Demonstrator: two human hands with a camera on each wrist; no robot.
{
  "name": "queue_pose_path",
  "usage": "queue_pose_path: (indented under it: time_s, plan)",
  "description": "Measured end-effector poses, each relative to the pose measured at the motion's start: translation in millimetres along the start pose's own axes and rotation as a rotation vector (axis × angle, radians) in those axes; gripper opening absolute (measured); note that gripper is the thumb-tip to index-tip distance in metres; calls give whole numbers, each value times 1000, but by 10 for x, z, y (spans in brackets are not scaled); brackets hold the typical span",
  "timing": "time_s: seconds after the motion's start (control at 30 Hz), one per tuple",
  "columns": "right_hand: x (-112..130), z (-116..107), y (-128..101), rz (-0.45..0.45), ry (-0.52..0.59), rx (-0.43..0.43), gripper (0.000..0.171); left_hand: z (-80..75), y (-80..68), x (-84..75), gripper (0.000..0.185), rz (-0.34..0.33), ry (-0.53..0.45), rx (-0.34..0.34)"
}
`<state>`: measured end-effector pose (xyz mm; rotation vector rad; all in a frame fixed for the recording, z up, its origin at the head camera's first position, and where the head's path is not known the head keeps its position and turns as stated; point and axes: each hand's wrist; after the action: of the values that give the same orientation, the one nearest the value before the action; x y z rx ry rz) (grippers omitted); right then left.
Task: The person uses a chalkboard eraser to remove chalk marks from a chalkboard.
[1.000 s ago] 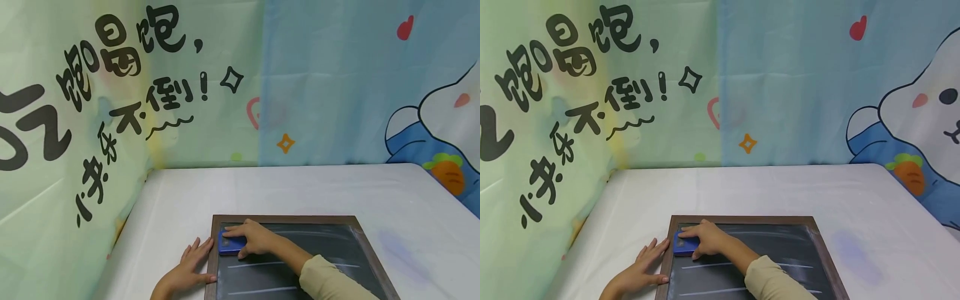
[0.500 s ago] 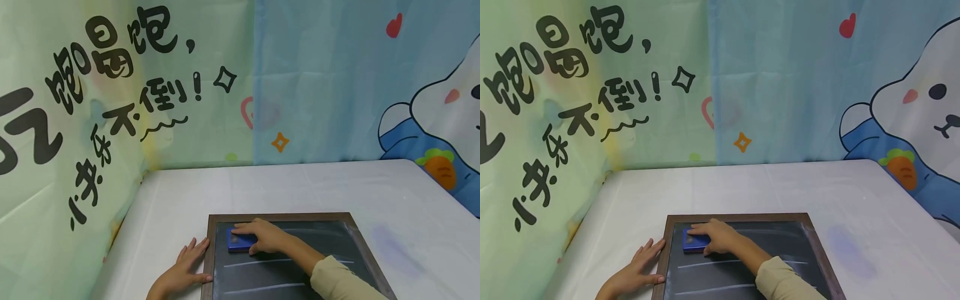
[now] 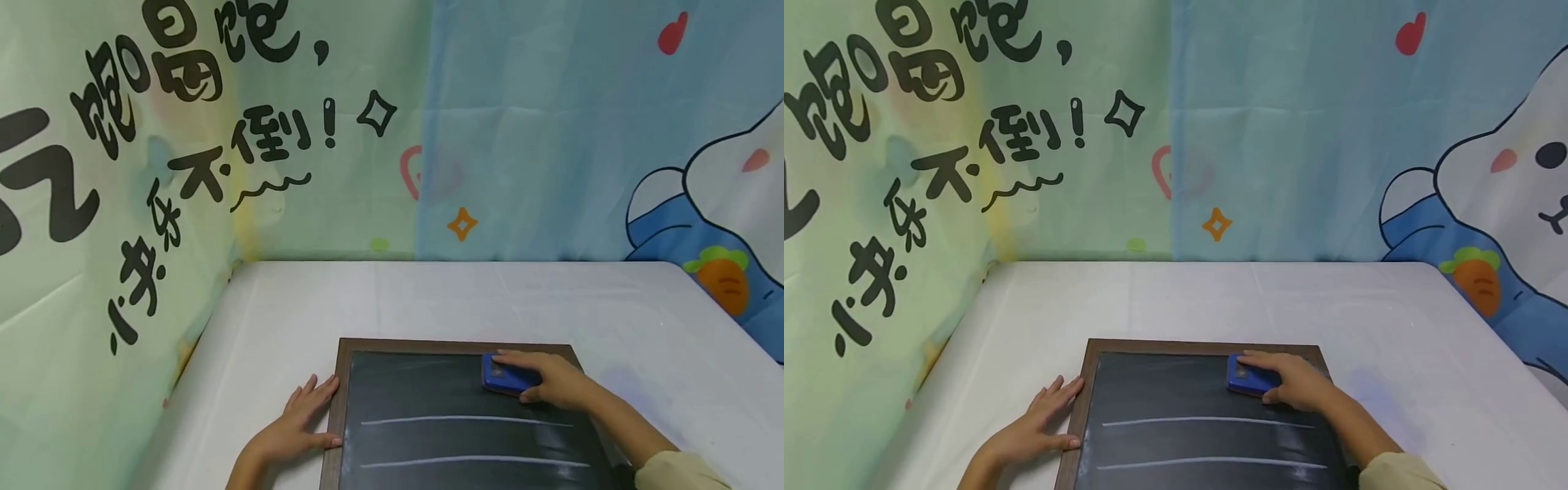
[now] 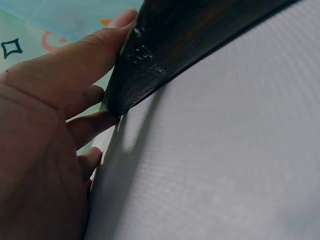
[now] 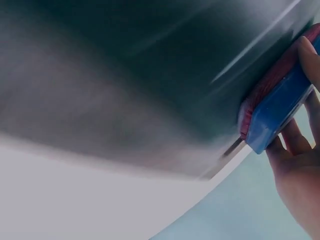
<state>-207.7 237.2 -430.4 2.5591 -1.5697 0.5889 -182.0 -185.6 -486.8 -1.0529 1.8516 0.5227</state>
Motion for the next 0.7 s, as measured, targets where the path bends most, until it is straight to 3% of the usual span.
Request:
queue_pose_path:
  time_s: [0.2, 0.47, 0.7]
  plan:
    - [-246, -27, -217, 82, 20, -19, 70, 8, 13, 0, 86, 8, 9, 5]
    - [-195, 21, -267, 59, -4, -78, 65, 28, 2, 53, 85, 12, 9, 8]
    - [-109, 42, -428, 90, -45, -30, 68, 15, 31, 43, 86, 12, 19, 6]
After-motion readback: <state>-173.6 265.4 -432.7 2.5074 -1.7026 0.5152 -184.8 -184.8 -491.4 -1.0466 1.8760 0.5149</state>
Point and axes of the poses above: each hand's wrist, its own y-axis towards the middle knuckle, its own z-axis out of the palm, x = y × z, and after that the axes turned 6 degrees about -y, right-handed
